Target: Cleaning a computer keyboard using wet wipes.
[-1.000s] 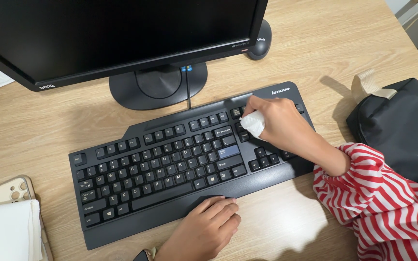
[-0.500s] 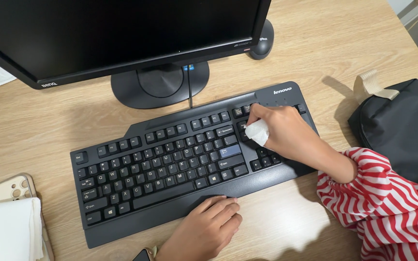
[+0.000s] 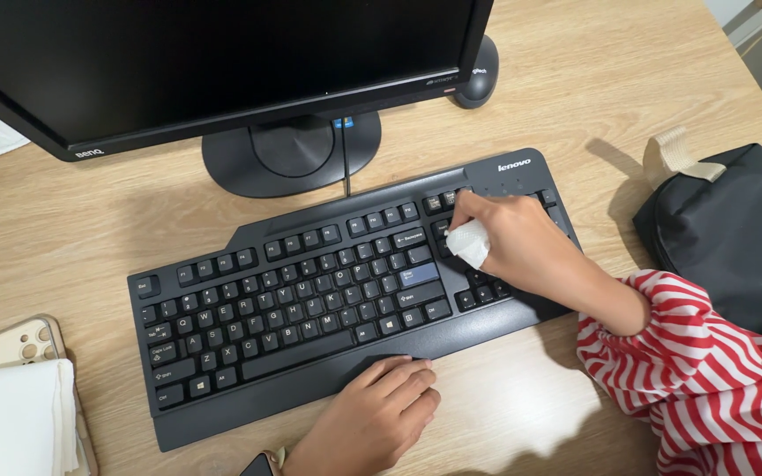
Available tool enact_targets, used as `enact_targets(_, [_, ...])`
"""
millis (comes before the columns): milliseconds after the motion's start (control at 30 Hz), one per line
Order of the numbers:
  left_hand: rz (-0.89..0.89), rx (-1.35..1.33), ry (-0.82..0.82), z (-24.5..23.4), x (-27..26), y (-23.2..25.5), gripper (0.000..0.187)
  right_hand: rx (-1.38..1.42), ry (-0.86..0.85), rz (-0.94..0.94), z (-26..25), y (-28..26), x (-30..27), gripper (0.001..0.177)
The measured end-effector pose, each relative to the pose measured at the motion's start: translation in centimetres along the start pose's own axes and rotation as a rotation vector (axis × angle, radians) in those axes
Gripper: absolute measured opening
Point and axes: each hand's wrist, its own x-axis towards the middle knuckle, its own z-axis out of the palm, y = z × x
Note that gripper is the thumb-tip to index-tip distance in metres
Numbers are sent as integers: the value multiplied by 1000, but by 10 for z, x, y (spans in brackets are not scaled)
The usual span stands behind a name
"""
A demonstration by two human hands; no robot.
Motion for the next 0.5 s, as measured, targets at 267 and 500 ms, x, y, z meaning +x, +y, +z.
enact_targets(267, [1, 0, 7, 1, -1, -1, 18, 16, -33, 25, -5, -5, 1, 16])
enact_targets(500, [-16, -21, -3, 3, -2, -1, 18, -65, -27, -40, 1, 2, -2, 18])
